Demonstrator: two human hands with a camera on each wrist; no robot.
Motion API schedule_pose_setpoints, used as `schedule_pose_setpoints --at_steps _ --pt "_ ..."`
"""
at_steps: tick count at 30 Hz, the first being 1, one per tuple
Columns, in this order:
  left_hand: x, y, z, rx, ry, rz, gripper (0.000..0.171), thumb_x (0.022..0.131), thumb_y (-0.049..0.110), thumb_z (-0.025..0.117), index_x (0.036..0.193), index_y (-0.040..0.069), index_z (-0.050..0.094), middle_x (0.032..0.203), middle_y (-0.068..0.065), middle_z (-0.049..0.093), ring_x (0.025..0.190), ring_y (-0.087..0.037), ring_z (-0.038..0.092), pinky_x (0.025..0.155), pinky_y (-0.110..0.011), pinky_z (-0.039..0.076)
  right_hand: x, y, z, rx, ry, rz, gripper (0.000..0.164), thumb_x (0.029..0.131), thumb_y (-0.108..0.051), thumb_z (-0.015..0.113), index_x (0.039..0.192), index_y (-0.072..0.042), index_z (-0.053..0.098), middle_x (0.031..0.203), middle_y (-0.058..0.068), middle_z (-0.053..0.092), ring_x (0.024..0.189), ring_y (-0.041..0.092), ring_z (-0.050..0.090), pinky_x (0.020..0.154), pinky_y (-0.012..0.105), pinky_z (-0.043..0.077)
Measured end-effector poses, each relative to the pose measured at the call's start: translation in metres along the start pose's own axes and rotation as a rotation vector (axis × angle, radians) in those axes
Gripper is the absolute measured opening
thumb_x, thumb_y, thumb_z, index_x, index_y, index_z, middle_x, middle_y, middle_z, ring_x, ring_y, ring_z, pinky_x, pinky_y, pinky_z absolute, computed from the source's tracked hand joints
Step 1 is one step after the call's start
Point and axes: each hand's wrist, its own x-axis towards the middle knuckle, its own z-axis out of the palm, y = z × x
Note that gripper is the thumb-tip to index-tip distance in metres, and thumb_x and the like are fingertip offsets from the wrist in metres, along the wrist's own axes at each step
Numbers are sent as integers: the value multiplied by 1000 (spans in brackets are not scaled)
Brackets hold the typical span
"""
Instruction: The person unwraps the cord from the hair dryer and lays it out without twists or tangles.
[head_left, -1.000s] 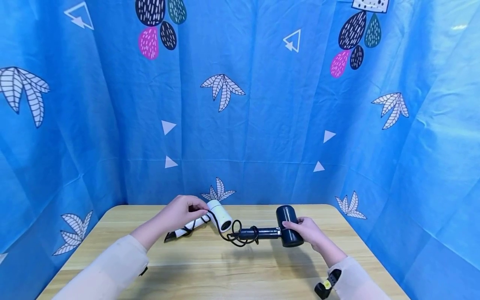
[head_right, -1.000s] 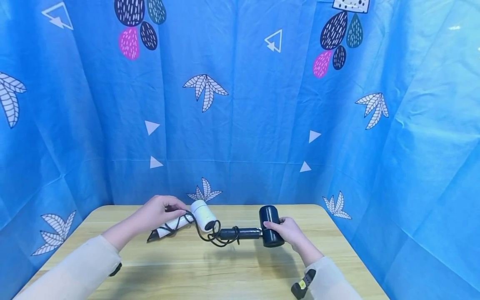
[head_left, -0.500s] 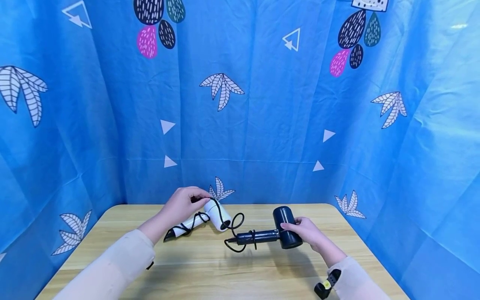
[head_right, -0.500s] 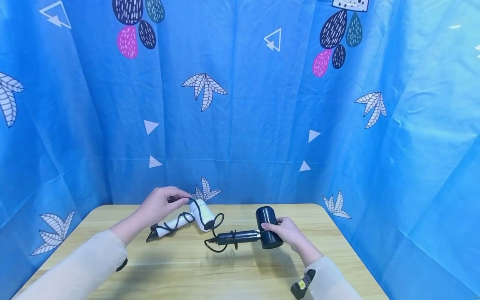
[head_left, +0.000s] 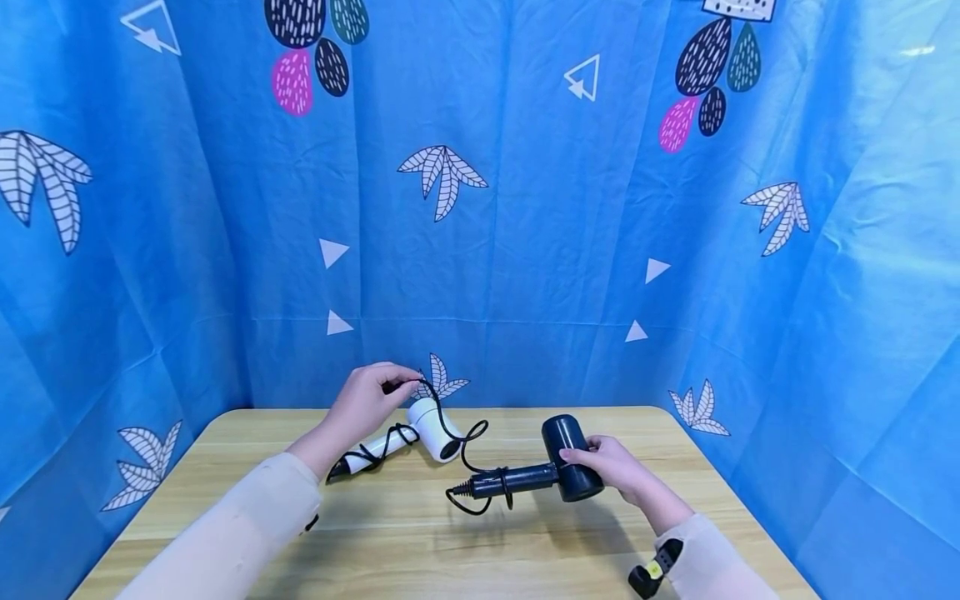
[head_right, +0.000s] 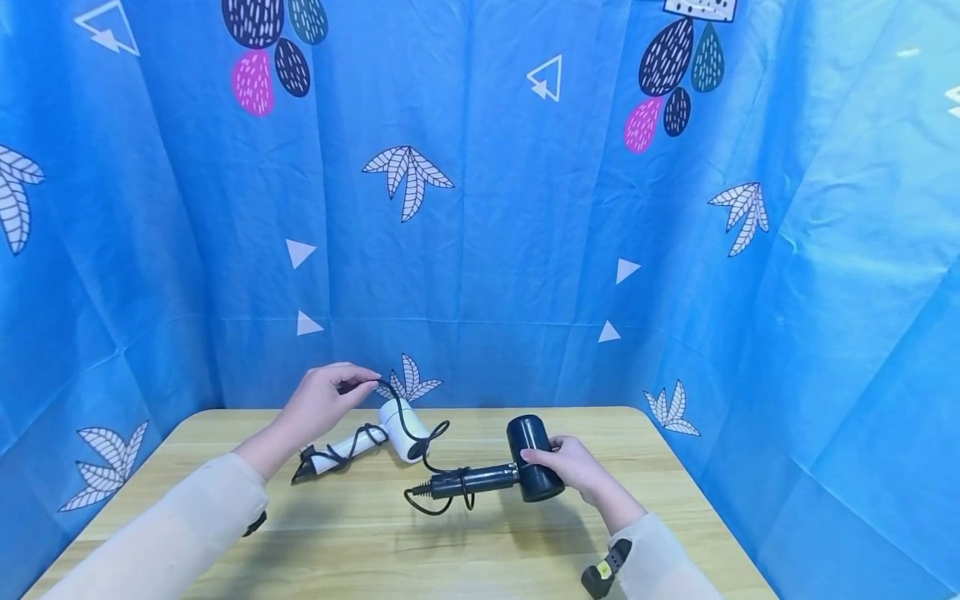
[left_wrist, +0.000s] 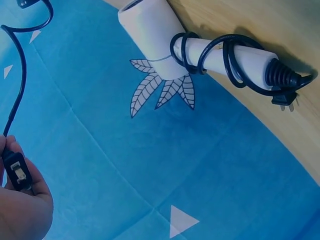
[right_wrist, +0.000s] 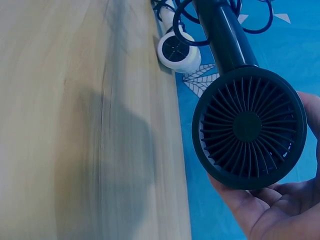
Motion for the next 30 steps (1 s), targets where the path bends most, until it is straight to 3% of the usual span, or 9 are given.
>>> schedule_pose_setpoints --at_steps 11,17,23,30 --pt "0 -11 10 26 30 -64 16 95 18 71 108 14 78 110 -5 73 103 -26 67 84 -42 57 -3 -2 -2 55 -82 -29 70 93 -33 68 132 19 42 104 19 67 87 24 70 78 39 59" --pt "-3 -16 15 28 15 -106 17 96 19 70 110 14 77 112 -5 73 106 -26 67 87 -43 56 -3 0 -5 93 -100 -29 71 94 -31 67 134 20 39 105 19 67 90 26 69 80 41 58" --pt "-9 -24 17 36 10 -108 14 95 17 71 107 13 78 108 -4 73 100 -25 68 84 -42 57 -4 -1 -7 95 -100 -35 71 94 -31 66 134 20 38 104 17 67 91 26 69 81 41 58" --pt "-21 -38 16 36 -42 -160 15 96 18 70 109 15 77 110 -4 73 102 -25 67 85 -43 56 -4 1 -10 105 -91 -30 72 94 -31 66 135 20 37 105 19 67 91 26 69 81 41 58"
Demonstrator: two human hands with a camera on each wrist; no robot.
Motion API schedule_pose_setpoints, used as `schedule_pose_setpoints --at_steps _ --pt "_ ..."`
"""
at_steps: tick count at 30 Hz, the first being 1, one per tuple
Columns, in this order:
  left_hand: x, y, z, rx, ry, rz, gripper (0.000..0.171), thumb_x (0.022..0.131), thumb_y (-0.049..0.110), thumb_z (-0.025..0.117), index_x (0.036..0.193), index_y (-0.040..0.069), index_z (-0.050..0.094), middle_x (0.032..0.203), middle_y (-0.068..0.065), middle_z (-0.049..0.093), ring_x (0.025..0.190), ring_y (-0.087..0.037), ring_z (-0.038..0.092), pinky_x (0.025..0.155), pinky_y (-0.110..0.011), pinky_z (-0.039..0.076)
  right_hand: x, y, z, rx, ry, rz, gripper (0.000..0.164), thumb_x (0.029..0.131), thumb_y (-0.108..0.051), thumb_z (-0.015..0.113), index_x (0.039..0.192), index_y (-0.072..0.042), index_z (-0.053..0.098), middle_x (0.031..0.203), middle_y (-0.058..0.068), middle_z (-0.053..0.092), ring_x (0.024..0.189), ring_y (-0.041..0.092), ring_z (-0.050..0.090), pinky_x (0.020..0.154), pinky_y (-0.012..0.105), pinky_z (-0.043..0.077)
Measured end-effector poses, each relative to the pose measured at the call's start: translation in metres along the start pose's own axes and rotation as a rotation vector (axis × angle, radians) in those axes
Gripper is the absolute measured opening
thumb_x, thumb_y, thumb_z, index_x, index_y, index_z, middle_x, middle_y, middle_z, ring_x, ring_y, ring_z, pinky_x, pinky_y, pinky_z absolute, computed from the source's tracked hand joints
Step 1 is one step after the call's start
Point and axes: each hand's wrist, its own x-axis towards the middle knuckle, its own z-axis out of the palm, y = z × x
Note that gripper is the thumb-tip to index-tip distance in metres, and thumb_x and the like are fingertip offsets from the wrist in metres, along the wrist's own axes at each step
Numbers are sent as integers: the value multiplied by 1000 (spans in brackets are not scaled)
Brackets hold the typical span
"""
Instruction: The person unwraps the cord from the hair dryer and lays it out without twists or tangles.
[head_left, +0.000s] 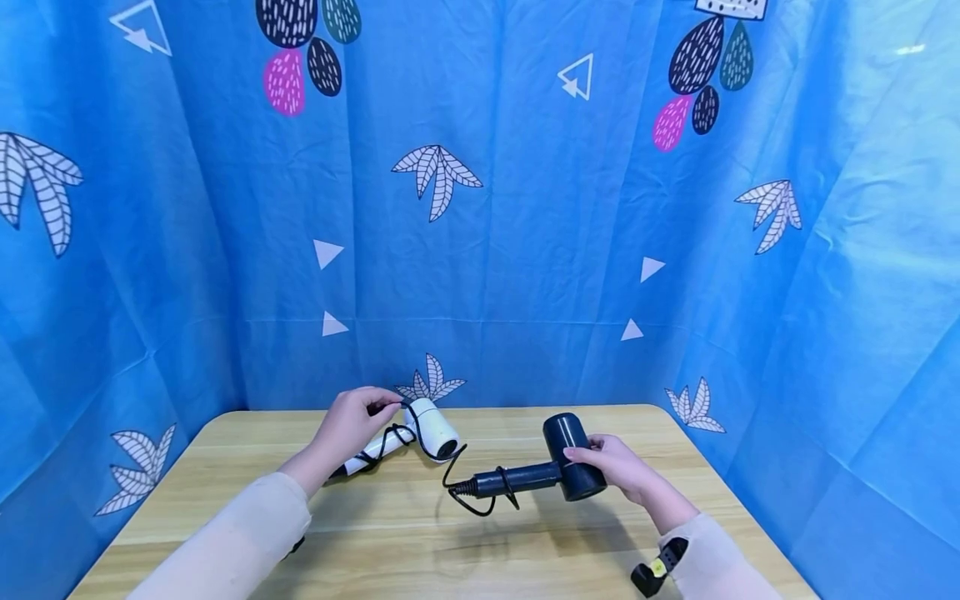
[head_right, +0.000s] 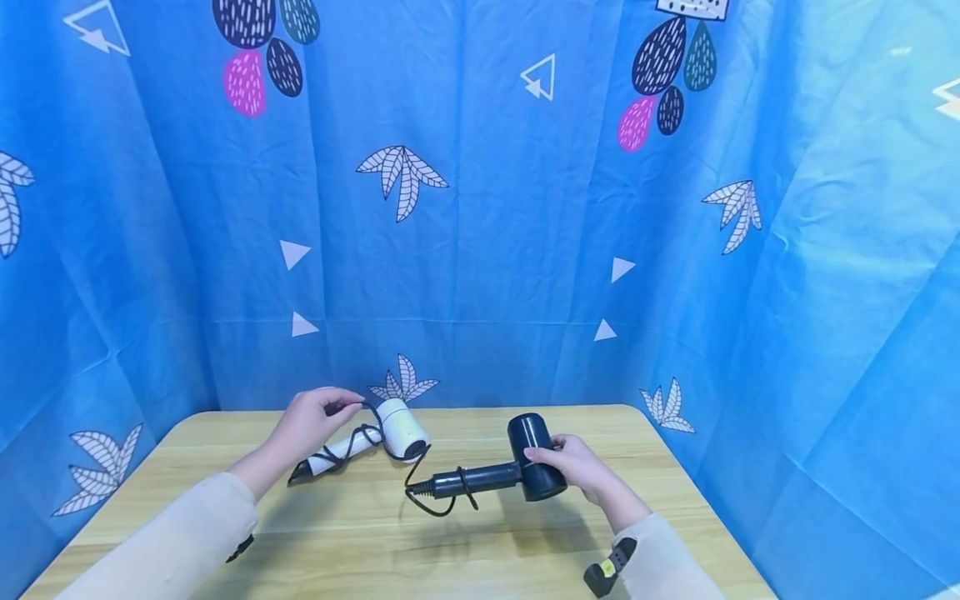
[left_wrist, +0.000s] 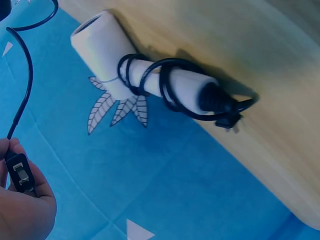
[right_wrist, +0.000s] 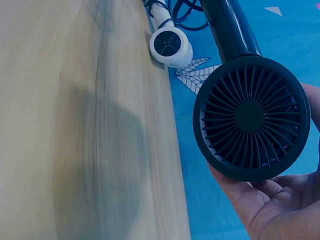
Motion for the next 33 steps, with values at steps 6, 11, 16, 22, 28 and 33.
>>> schedule_pose_setpoints --at_steps 6,11,16,22,28,33 --pt "-7 -7 0 18 -7 7 14 95 16 70 107 15 78 109 -4 73 104 -27 67 89 -46 55 0 1 -4 11 7 6 70 94 -29 66 135 20 37 105 19 67 91 26 69 81 40 58" --pt "-11 -10 0 24 -10 22 12 95 15 71 104 15 78 105 -3 73 100 -26 68 85 -44 56 -1 0 -5 17 12 10 72 94 -31 66 136 20 35 105 18 67 91 26 69 82 40 58" --pt "-17 -11 1 17 -17 -5 11 94 14 72 103 14 78 104 -3 73 97 -24 67 85 -44 56 -1 0 -7 34 16 15 73 95 -30 66 136 20 35 106 19 67 92 26 69 82 41 58" --pt "-24 -16 3 9 -27 4 11 93 14 72 101 12 78 102 -3 74 96 -23 68 84 -44 56 -1 0 -8 31 26 20 75 94 -32 66 138 20 33 109 20 66 93 26 68 83 41 58" --pt "-32 -20 2 -20 -37 3 10 92 13 73 100 13 79 100 0 74 95 -20 68 83 -41 56 -2 -1 -8 27 24 21 74 94 -31 66 137 20 35 108 20 66 92 27 69 82 41 58" --pt "-40 -22 2 -20 -25 20 9 91 11 74 96 17 79 99 2 74 93 -17 67 82 -38 55 -3 -1 -8 31 27 26 75 95 -32 66 138 20 33 109 22 65 93 27 69 83 41 57"
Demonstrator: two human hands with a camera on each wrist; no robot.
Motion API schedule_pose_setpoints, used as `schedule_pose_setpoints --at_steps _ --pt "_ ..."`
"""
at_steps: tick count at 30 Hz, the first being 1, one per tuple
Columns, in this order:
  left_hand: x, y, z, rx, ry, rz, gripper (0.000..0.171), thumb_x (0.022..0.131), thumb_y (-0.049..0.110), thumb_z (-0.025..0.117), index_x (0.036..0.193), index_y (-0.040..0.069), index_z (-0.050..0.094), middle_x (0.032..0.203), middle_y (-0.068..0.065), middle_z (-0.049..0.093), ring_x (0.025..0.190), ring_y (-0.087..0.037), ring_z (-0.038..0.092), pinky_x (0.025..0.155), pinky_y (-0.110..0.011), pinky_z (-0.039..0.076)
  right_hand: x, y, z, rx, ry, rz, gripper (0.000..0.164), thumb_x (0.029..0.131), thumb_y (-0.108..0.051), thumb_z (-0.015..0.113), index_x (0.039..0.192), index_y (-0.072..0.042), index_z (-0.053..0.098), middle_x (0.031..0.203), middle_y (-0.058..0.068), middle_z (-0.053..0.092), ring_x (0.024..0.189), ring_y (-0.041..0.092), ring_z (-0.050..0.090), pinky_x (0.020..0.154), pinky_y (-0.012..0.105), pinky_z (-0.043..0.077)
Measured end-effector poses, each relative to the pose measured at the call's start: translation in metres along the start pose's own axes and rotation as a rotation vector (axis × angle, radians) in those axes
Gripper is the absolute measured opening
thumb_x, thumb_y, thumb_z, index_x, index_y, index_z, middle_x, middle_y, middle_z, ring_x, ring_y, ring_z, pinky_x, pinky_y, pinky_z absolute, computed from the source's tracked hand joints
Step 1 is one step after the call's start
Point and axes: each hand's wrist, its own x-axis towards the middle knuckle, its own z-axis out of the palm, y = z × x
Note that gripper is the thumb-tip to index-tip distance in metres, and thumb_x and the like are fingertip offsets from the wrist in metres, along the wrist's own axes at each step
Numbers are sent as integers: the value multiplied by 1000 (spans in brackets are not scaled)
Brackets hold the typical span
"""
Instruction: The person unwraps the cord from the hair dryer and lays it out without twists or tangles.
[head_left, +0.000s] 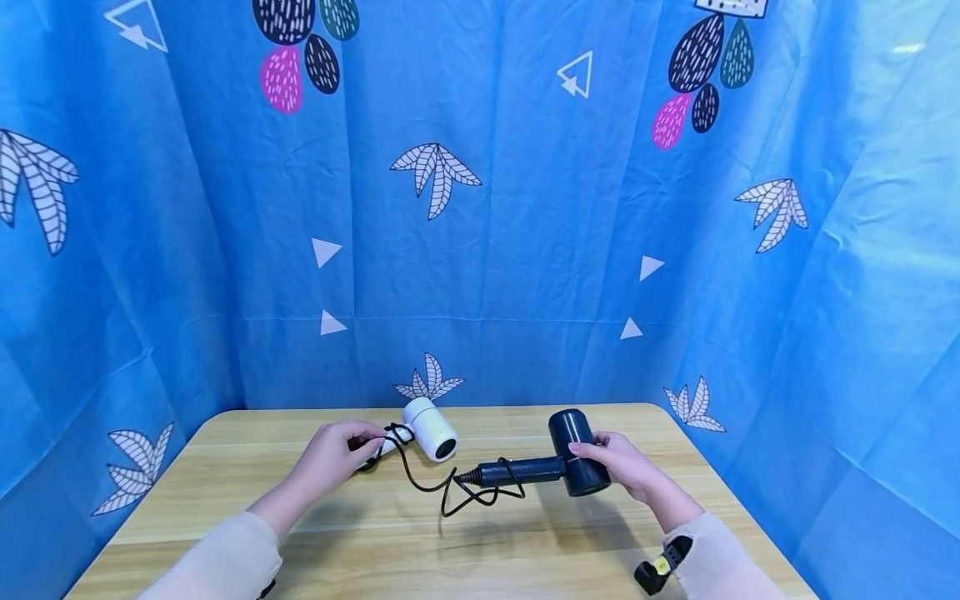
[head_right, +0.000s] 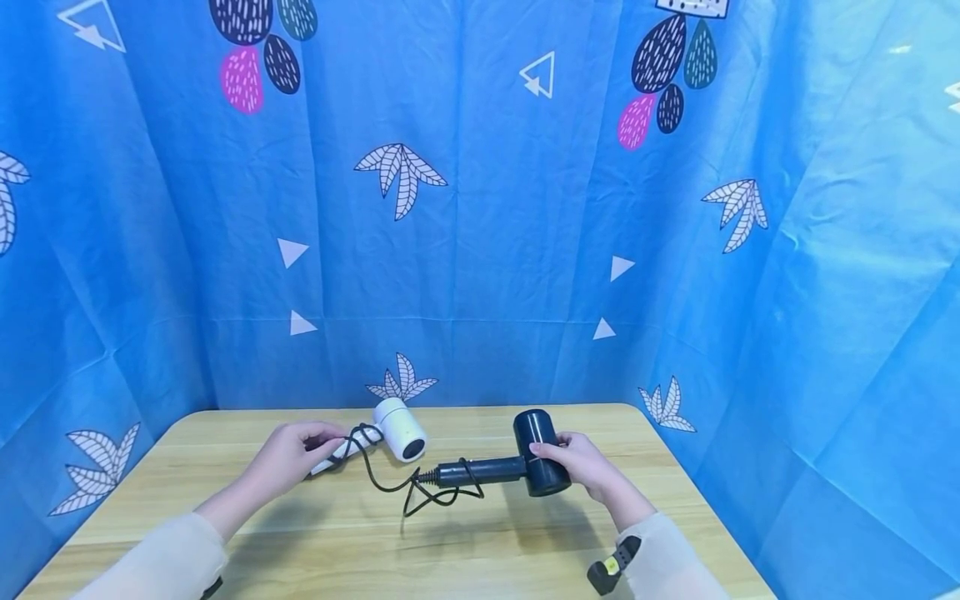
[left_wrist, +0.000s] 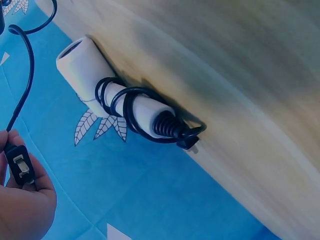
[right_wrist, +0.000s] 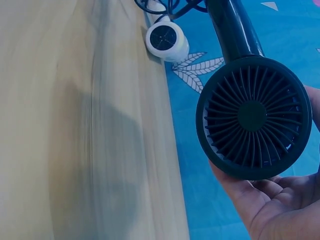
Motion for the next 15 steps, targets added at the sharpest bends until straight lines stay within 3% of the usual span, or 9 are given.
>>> schedule_pose_setpoints --at_steps 9,15 --pt "-12 -6 2 -33 -24 -7 11 89 12 76 95 20 79 99 5 74 96 -16 68 84 -34 55 -1 0 -2 -8 16 16 74 97 -33 64 140 18 32 115 22 64 96 26 68 84 42 57" --pt "-19 -9 2 -74 -56 -24 9 89 10 76 96 16 79 97 3 73 87 -10 65 75 -27 55 -1 -1 -2 -16 35 24 73 98 -35 63 140 17 33 117 23 63 97 26 67 84 43 57"
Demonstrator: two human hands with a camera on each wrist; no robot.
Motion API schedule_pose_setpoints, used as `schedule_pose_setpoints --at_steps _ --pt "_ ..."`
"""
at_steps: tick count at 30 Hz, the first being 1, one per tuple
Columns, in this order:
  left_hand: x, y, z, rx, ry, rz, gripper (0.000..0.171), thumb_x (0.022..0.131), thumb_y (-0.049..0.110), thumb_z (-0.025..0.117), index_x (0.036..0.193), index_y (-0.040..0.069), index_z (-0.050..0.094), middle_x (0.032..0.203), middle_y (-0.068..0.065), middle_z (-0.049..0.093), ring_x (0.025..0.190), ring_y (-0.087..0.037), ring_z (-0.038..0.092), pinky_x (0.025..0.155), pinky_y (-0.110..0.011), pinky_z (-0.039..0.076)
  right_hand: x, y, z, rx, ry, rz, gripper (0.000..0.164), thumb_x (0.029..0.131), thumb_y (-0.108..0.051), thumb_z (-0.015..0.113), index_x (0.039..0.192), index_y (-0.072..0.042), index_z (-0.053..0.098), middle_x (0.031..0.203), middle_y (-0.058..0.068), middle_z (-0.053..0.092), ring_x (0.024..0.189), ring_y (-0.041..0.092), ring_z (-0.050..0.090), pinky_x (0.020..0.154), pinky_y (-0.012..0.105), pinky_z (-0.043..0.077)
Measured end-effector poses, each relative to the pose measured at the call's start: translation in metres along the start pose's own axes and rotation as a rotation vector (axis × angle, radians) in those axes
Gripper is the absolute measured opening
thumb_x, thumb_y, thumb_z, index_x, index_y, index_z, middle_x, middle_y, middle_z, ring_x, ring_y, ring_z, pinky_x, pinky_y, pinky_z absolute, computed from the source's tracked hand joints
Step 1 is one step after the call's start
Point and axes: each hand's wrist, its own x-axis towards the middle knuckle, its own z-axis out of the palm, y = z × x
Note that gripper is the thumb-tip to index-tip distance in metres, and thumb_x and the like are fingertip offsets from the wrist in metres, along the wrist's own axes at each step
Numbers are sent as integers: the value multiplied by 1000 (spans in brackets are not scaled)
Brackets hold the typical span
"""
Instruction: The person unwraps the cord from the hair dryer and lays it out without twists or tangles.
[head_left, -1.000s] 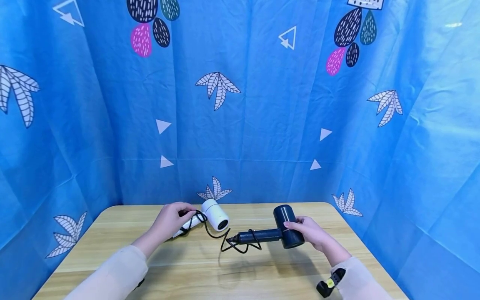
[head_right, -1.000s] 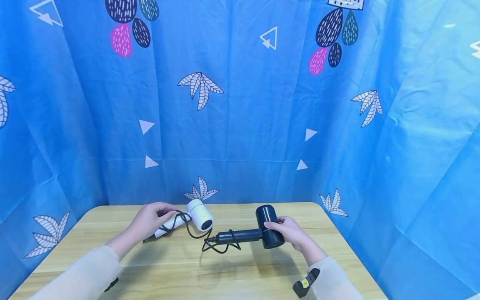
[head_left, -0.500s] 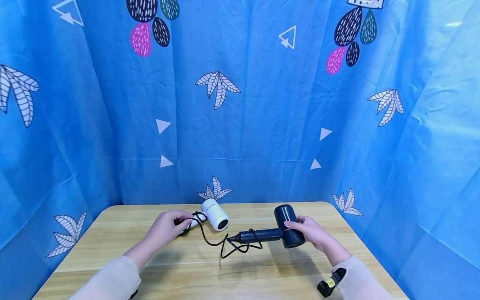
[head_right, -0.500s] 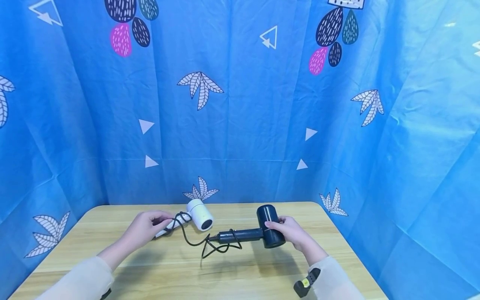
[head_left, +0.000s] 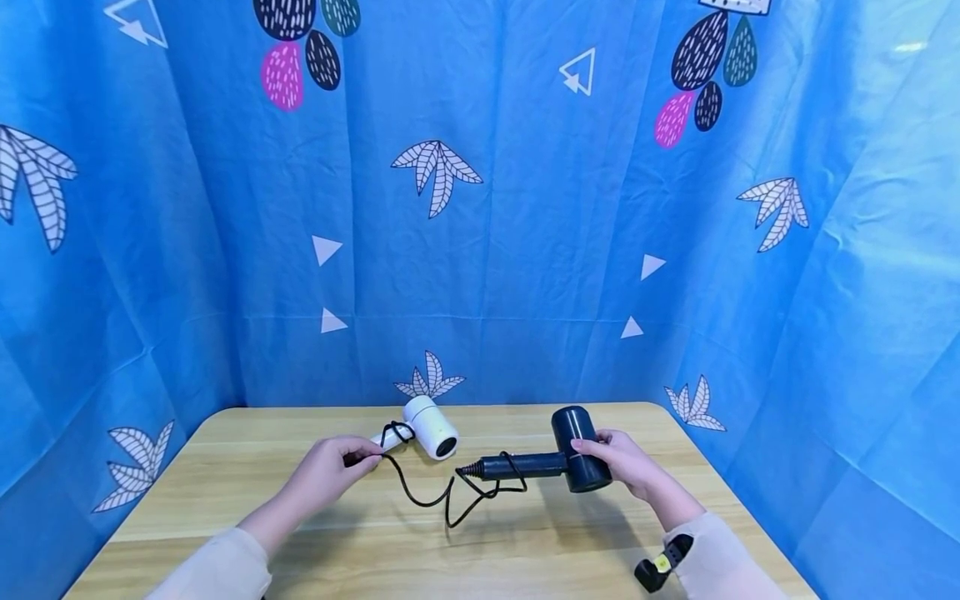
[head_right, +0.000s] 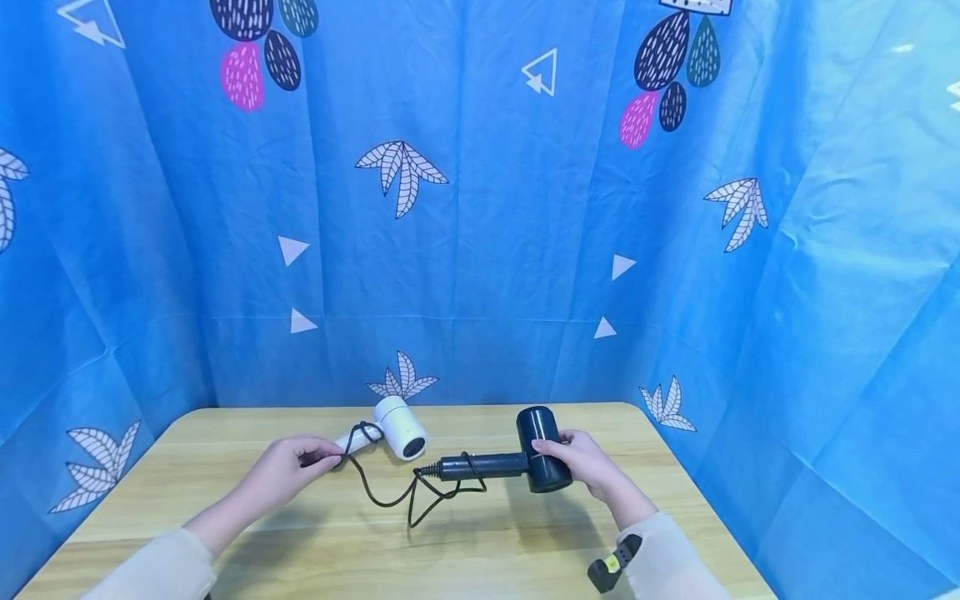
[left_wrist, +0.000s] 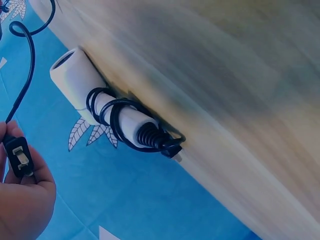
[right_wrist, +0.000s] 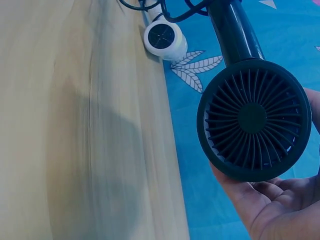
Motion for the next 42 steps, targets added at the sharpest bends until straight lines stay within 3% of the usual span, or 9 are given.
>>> schedule_pose_setpoints --at_steps 13,18,24,42 --pt "-9 -11 1 15 -82 4 9 90 12 75 95 18 78 86 11 69 79 -5 60 70 -25 52 2 5 -2 18 68 30 74 96 -34 66 141 17 35 116 24 64 97 27 68 84 43 57" --pt "-14 -20 1 27 -170 -6 8 90 13 74 94 19 76 85 13 67 80 -5 61 71 -26 52 2 6 -2 8 78 27 74 95 -34 67 140 17 37 113 22 66 97 27 68 83 43 57" --pt "-20 -27 2 19 -269 36 3 90 13 74 92 12 74 79 12 64 74 -1 57 66 -25 50 -1 6 -4 -20 101 38 74 96 -35 66 141 16 37 115 23 65 97 26 68 84 43 57" --pt "-26 -32 4 -4 -332 -7 5 90 14 74 93 10 72 80 8 62 74 -3 55 65 -24 49 -1 7 -7 -42 100 39 76 96 -36 65 142 17 34 118 25 64 99 27 67 86 43 56"
